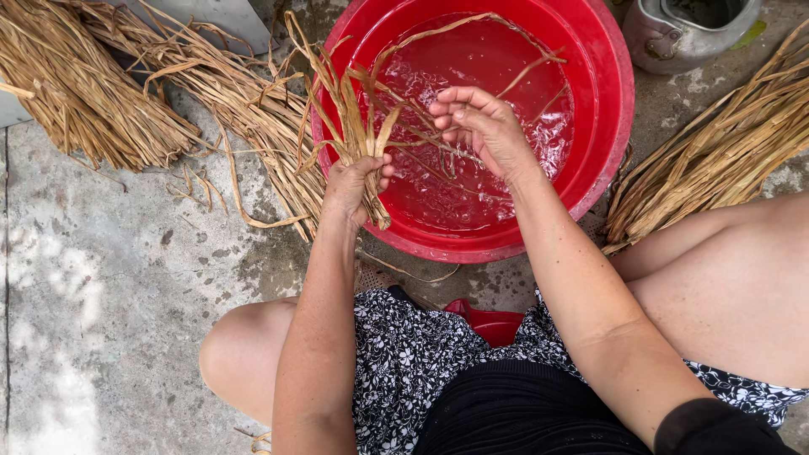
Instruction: The person sits on the ground and washes bundles of dried leaf strips in a red basin of water, dipping, swishing and squeezing each bundle before setting it aside. Piles of dry strips surround the basin and a metal pitcher sits nearby.
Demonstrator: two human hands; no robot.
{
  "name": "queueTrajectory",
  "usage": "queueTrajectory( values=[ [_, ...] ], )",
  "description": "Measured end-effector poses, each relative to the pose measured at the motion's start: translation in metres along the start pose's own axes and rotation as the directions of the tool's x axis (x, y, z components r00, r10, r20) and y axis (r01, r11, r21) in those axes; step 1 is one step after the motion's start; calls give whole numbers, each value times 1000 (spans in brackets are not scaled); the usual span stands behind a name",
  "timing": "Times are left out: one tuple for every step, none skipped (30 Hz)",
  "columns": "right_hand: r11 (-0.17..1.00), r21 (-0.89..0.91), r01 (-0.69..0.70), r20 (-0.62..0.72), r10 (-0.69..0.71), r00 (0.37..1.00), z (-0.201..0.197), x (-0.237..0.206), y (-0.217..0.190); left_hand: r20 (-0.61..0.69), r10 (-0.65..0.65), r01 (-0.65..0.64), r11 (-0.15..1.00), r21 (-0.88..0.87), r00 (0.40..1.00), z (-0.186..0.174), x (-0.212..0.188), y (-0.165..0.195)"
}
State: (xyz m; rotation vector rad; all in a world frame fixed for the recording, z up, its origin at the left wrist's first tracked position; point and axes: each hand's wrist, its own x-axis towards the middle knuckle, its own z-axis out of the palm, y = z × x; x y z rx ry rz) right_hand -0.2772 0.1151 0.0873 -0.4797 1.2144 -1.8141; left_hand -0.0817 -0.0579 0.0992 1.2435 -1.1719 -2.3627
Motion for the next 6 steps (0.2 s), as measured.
queueTrajectory(
  values=[
    [999, 2, -43, -19, 43, 999, -1, 0, 3, -8, 9, -8, 1000, 15, 1000, -2, 2, -1],
    [995, -58, -77, -80, 72, 994, -2, 1, 8, -16, 15, -14, 999, 31, 1000, -3, 4, -4],
    [987, -116, -115, -143, 98, 985, -2, 4, 16, -24, 21, -19, 999, 47, 999, -4, 6, -6],
    [973, -173, -155, -205, 118, 972, -3, 7, 23, -24, 20, -18, 996, 92, 1000, -4, 7, -8],
    [972, -175, -156, -214, 117, 970, -5, 8, 30, -23, 20, -16, 991, 136, 1000, -4, 8, -11],
    [971, -178, -158, -223, 117, 968, -6, 10, 39, -23, 19, -15, 983, 180, 1000, -4, 9, -13]
  ],
)
